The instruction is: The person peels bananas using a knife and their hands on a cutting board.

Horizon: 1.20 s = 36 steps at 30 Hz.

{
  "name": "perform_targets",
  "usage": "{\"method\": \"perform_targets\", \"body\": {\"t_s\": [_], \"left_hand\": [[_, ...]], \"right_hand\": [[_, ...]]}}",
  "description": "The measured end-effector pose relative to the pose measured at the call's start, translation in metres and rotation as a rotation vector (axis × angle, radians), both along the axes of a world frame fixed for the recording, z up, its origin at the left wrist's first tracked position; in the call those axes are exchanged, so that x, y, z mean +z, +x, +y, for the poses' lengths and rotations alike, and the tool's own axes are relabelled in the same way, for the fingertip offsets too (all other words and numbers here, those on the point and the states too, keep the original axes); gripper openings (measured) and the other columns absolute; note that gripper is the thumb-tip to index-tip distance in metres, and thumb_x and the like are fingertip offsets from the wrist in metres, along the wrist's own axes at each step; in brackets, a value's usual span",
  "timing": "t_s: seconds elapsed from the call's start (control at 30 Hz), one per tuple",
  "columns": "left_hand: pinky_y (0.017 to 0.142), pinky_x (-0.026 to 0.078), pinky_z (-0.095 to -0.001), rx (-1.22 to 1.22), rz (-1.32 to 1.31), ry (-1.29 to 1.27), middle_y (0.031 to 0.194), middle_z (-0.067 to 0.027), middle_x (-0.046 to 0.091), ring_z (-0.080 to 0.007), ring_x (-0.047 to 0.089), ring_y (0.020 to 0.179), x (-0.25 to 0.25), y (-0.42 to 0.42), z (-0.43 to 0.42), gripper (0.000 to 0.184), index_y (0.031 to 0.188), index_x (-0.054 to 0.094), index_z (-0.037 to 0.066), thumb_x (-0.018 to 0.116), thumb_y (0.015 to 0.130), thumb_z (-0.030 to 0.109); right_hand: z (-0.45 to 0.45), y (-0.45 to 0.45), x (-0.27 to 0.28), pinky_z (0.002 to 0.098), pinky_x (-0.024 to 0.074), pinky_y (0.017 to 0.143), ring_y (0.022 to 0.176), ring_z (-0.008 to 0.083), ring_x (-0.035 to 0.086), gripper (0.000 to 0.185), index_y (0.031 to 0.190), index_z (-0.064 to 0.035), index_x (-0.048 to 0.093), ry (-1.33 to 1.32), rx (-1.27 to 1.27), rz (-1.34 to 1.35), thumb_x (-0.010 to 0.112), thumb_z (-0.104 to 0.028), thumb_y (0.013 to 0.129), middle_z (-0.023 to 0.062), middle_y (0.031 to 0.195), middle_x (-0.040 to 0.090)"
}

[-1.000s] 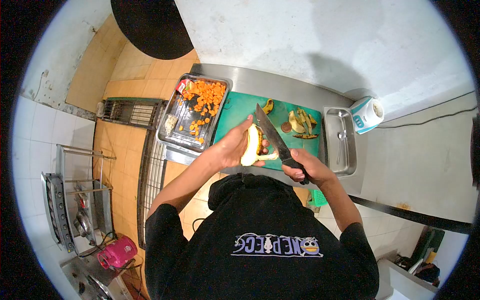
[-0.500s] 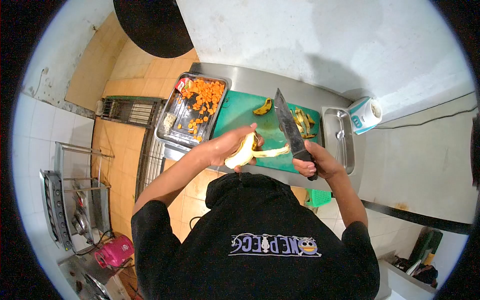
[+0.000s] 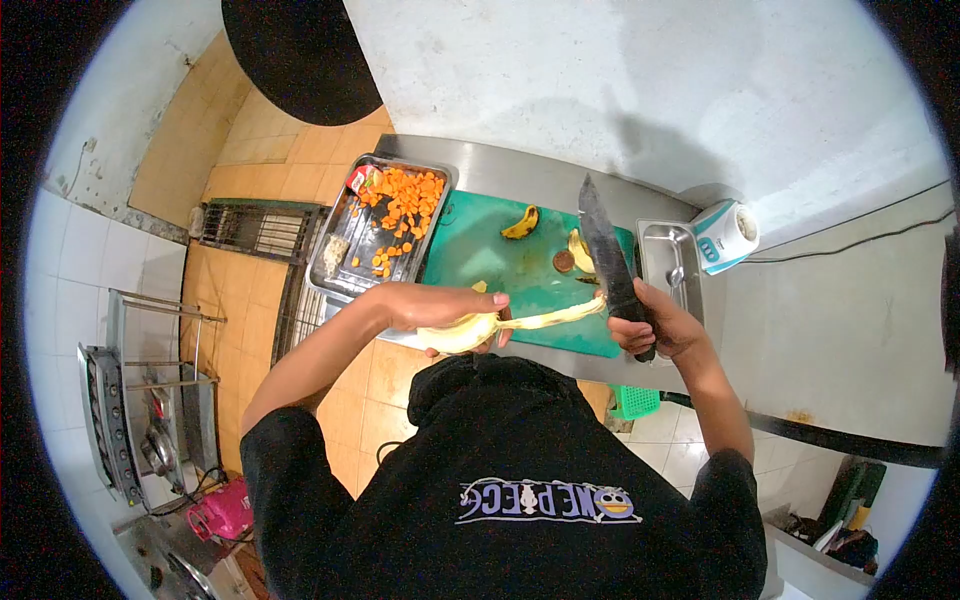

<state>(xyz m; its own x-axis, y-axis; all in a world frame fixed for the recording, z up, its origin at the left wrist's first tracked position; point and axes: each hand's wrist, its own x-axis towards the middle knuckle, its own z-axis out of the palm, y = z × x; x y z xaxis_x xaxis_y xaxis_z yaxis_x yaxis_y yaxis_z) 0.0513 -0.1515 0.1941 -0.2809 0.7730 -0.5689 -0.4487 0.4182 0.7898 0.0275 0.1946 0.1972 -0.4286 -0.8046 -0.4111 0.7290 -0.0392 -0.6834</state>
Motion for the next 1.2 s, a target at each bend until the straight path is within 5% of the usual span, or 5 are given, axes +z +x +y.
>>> {"method": "perform_targets", "body": {"t_s": [0.53,0.87,0.97,1.03,1.2], "left_hand": [[0.038,0.042,-0.0212,-0.08,-0.076,0.107,0.074,0.0003,0.054,-0.0055,0.052,0.056,-0.004,-0.002,-0.007,0.07,0.095,0.061,0.009,0.03,0.097,0.072],[0.046,0.043,-0.0255,-0.136,-0.133,0.164,0.071,-0.0016,0.052,-0.011,0.053,0.057,-0.009,-0.005,-0.007,0.057,0.088,0.06,0.005,0.033,0.098,0.055],[0.049,0.044,-0.0271,-0.08,-0.093,0.217,0.071,-0.0015,0.052,-0.012,0.052,0.057,-0.023,-0.006,-0.003,0.05,0.094,0.058,0.005,0.033,0.099,0.048],[0.051,0.044,-0.0279,-0.029,-0.04,0.239,0.071,-0.0014,0.053,-0.0123,0.051,0.057,-0.032,-0.007,0.003,0.046,0.098,0.057,0.006,0.034,0.1,0.045],[0.058,0.045,-0.0275,0.188,0.144,0.028,0.078,-0.002,0.057,-0.012,0.055,0.068,-0.071,-0.012,0.019,0.033,0.116,0.051,0.007,0.045,0.101,0.036]], "right_hand": [[0.025,-0.012,0.005,0.0178,0.027,0.042,0.045,0.0011,0.031,0.047,0.124,-0.0118,0.052,-0.049,-0.109,0.005,0.044,-0.053,0.104,-0.009,0.056,0.036],[0.026,-0.009,0.008,0.0179,0.0272,0.042,0.045,0.0022,0.032,0.046,0.123,-0.0129,0.054,-0.076,-0.112,0.015,0.044,-0.053,0.104,-0.008,0.057,0.037],[0.023,-0.007,0.013,0.018,0.0267,0.042,0.045,0.0023,0.032,0.045,0.113,-0.011,0.055,-0.02,-0.14,0.046,0.044,-0.054,0.103,-0.008,0.057,0.036],[0.024,-0.007,0.008,0.0194,0.0264,0.042,0.045,0.0034,0.031,0.045,0.093,-0.0112,0.054,0.076,-0.155,0.111,0.044,-0.054,0.103,-0.0079,0.057,0.036],[0.026,-0.01,-0.035,0.0217,0.0273,0.042,0.045,0.0048,0.032,0.051,0.072,-0.0144,0.045,0.298,-0.217,0.267,0.042,-0.054,0.104,-0.0073,0.056,0.037]]}}
